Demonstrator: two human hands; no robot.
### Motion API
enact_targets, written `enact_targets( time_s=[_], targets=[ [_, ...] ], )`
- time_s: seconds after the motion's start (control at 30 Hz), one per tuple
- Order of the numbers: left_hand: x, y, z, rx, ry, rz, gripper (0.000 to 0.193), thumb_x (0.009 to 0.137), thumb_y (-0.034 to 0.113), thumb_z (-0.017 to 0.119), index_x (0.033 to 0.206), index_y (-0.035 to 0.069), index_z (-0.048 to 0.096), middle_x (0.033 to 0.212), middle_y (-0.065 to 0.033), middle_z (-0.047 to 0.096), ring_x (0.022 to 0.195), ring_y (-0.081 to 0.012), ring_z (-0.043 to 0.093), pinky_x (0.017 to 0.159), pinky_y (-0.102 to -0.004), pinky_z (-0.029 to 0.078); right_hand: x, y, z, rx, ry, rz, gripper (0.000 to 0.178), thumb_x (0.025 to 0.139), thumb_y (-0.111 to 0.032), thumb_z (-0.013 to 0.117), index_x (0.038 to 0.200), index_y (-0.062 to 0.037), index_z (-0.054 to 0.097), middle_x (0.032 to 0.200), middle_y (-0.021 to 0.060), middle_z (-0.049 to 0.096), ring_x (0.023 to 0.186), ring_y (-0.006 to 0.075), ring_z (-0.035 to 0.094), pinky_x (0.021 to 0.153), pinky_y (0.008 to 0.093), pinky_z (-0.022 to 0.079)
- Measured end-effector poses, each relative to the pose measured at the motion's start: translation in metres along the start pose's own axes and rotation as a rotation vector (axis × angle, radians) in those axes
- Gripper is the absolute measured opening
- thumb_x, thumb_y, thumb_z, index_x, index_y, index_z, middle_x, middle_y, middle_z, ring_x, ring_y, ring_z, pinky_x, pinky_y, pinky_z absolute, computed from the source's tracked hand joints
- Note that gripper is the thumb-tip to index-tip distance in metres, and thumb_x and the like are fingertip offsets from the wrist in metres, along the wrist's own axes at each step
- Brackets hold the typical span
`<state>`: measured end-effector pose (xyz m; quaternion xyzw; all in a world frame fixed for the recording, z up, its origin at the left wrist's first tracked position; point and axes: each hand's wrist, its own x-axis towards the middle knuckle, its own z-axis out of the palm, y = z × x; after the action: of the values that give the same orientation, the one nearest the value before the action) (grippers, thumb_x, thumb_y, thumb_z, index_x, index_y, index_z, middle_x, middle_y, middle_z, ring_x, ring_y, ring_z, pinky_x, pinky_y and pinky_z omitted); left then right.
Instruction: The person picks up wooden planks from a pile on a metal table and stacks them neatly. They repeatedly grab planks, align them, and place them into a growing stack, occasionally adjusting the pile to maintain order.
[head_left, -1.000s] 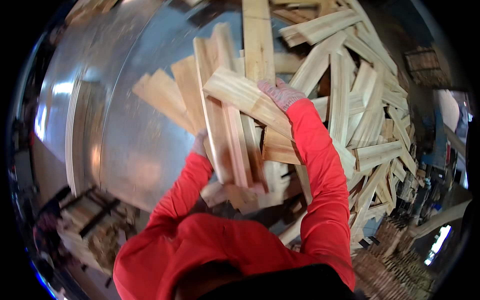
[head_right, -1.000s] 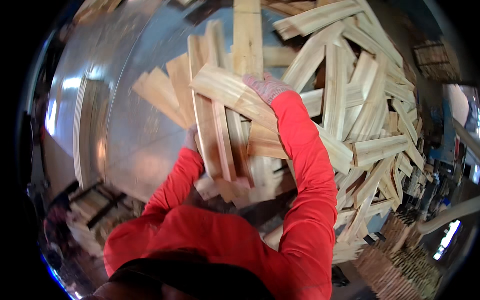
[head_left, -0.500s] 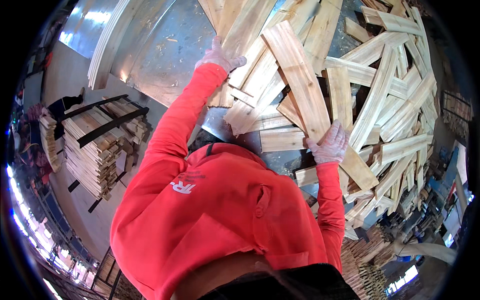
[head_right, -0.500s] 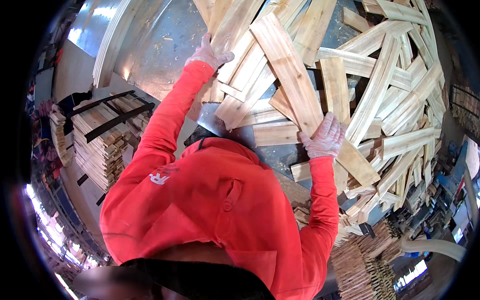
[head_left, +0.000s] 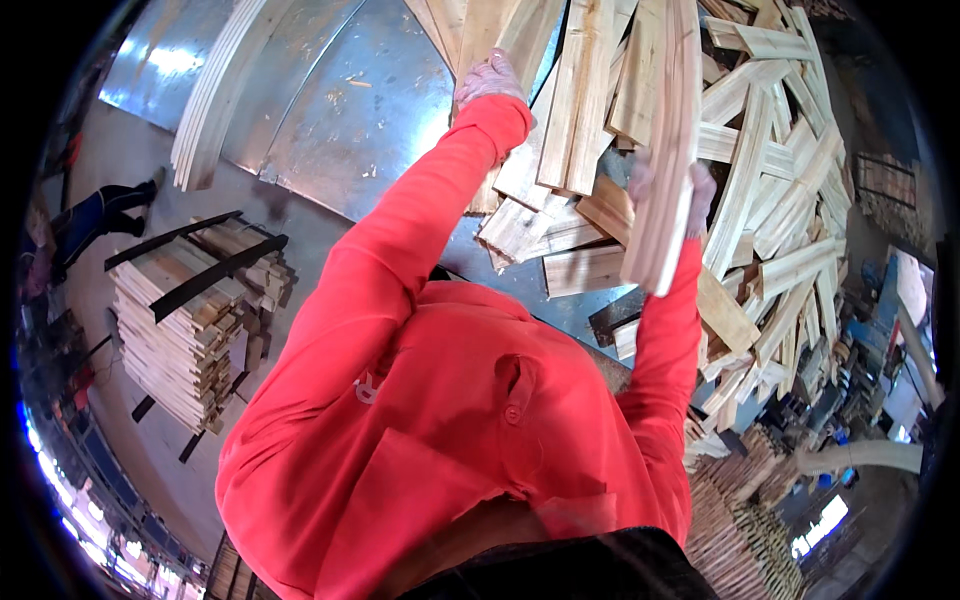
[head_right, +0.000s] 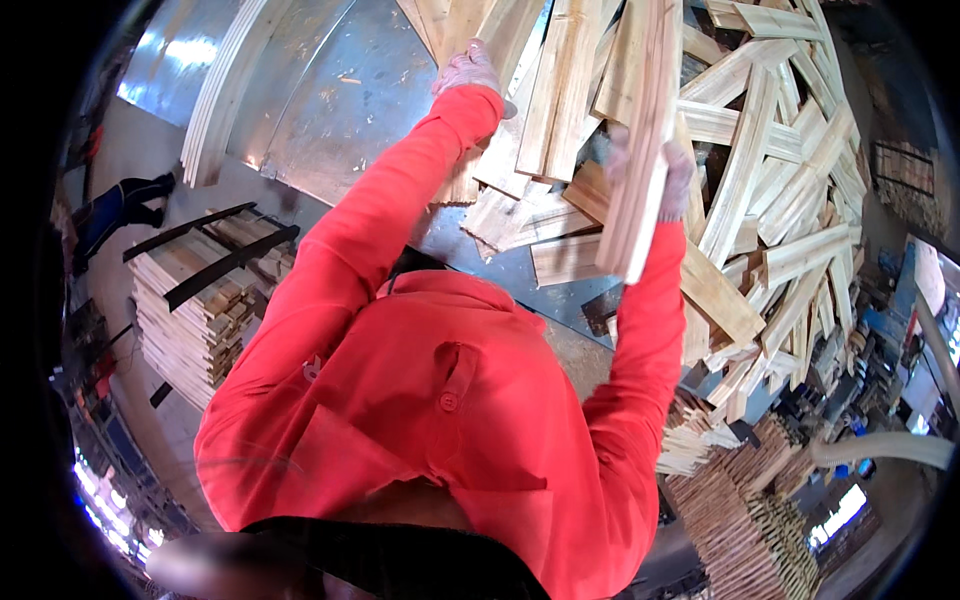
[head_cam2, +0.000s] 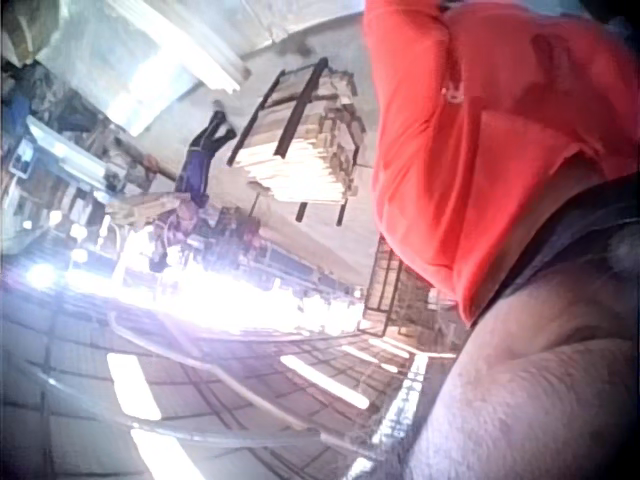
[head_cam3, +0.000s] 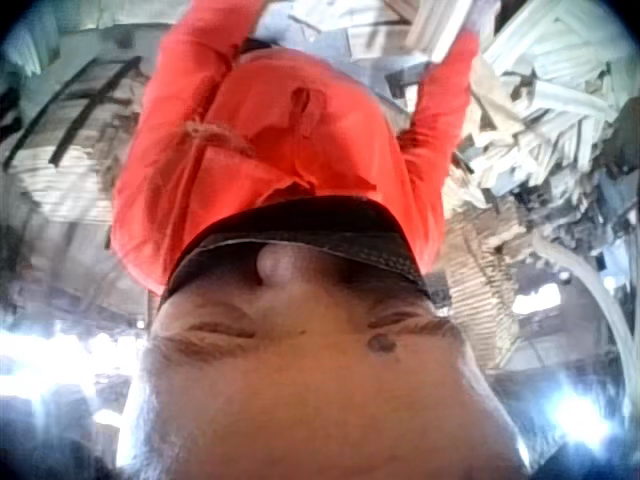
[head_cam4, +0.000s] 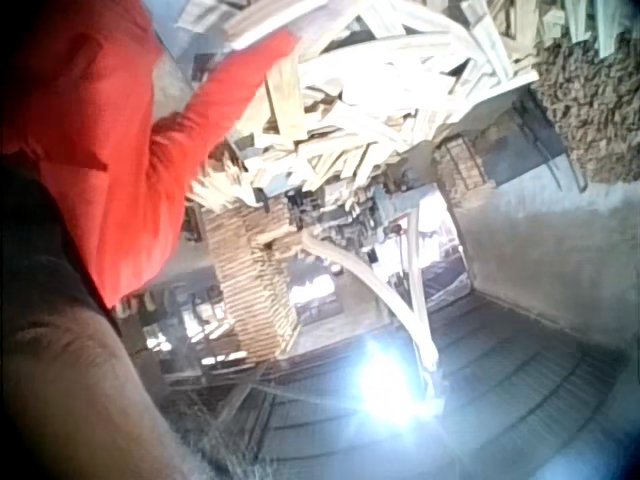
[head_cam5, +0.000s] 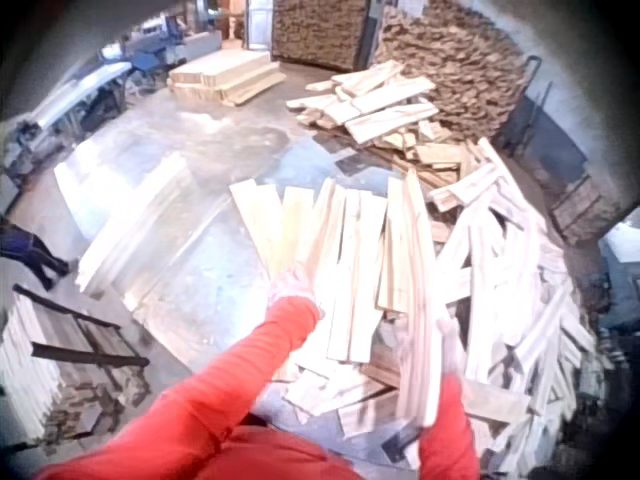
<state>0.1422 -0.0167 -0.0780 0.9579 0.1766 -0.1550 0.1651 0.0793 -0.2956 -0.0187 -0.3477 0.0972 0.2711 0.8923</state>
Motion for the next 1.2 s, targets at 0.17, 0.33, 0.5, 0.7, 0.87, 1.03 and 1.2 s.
enact_targets(
  time_s=[0.17, 0.33, 0.5, 0.7, 0.87, 1.03, 1.2],
  targets=[
    [0.027, -0.049, -0.035, -0.443, -0.353, 0.146, 0.061, 0.081, 0.039, 0.068, 0.124, -0.003, 0.055, 0.108, -0.0200, 0.066, 0.098, -0.0329, 0.064, 0.089, -0.0399, 0.049, 0.061, 0.033, 0.080, 0.233, -0.342, -0.001, 0.080, 0.077, -0.046, 0.073, 0.125, 0.0092, 0.042, 0.108, 0.0170, 0.056, 0.094, 0.0247, 0.061, 0.077, 0.0348, 0.058],
    [-0.008, -0.141, 0.001, -1.208, -0.475, 0.234, 0.068, 0.084, 0.056, 0.060, 0.121, -0.002, 0.058, 0.112, -0.0140, 0.066, 0.100, -0.0212, 0.061, 0.091, -0.0322, 0.046, 0.120, 0.149, 0.169, -1.359, 0.618, -0.298, 0.074, 0.086, -0.052, 0.059, 0.131, 0.0040, 0.040, 0.122, 0.0206, 0.051, 0.115, 0.0325, 0.049, 0.102, 0.0451, 0.038],
    [-0.033, -0.170, 0.005, -0.963, -0.353, -0.050, 0.066, 0.084, 0.040, 0.068, 0.128, -0.006, 0.049, 0.118, -0.0127, 0.062, 0.109, -0.0214, 0.056, 0.097, -0.0301, 0.042, 0.109, 0.166, 0.133, -1.845, 0.684, -0.293, 0.102, 0.081, -0.070, 0.050, 0.147, 0.0018, 0.022, 0.150, 0.0303, 0.023, 0.141, 0.0389, 0.024, 0.116, 0.0465, 0.013],
    [-0.036, -0.219, -0.006, -1.493, -0.472, 0.099, 0.070, 0.082, 0.022, 0.071, 0.138, -0.004, 0.039, 0.127, -0.0118, 0.056, 0.115, -0.0201, 0.055, 0.098, -0.0322, 0.042, 0.101, 0.095, 0.095, -1.870, 1.022, 0.246, 0.098, 0.072, -0.055, 0.069, 0.147, -0.0076, 0.026, 0.141, 0.0266, 0.038, 0.129, 0.0403, 0.042, 0.105, 0.0449, 0.038],
    [-0.025, -0.268, 0.011, -1.178, -0.273, -0.034, 0.049, 0.085, 0.020, 0.067, 0.124, -0.003, 0.051, 0.115, -0.0100, 0.062, 0.101, -0.0201, 0.060, 0.089, -0.0310, 0.047, 0.087, 0.147, 0.115, -1.555, 0.834, -0.296, 0.089, 0.076, -0.047, 0.071, 0.143, -0.0010, 0.035, 0.135, 0.0286, 0.044, 0.127, 0.0428, 0.042, 0.108, 0.0424, 0.035],
    [-0.024, -0.246, 0.016, -1.188, -0.296, 0.101, 0.053, 0.082, 0.025, 0.071, 0.123, -0.003, 0.054, 0.112, -0.0127, 0.064, 0.096, -0.0224, 0.062, 0.085, -0.0338, 0.049, 0.082, 0.225, 0.194, -1.972, 0.300, 0.051, 0.095, 0.081, -0.067, 0.052, 0.147, -0.0029, 0.027, 0.146, 0.0274, 0.033, 0.138, 0.0406, 0.028, 0.114, 0.0469, 0.020],
    [0.010, -0.263, -0.019, -0.839, -0.232, -0.077, 0.048, 0.081, 0.023, 0.073, 0.118, 0.000, 0.056, 0.107, -0.0106, 0.065, 0.088, -0.0200, 0.062, 0.081, -0.0319, 0.050, 0.098, 0.221, 0.167, -2.309, 0.518, -0.087, 0.098, 0.076, -0.060, 0.062, 0.147, -0.0035, 0.025, 0.147, 0.0262, 0.031, 0.140, 0.0378, 0.026, 0.115, 0.0498, 0.012]
  ],
)
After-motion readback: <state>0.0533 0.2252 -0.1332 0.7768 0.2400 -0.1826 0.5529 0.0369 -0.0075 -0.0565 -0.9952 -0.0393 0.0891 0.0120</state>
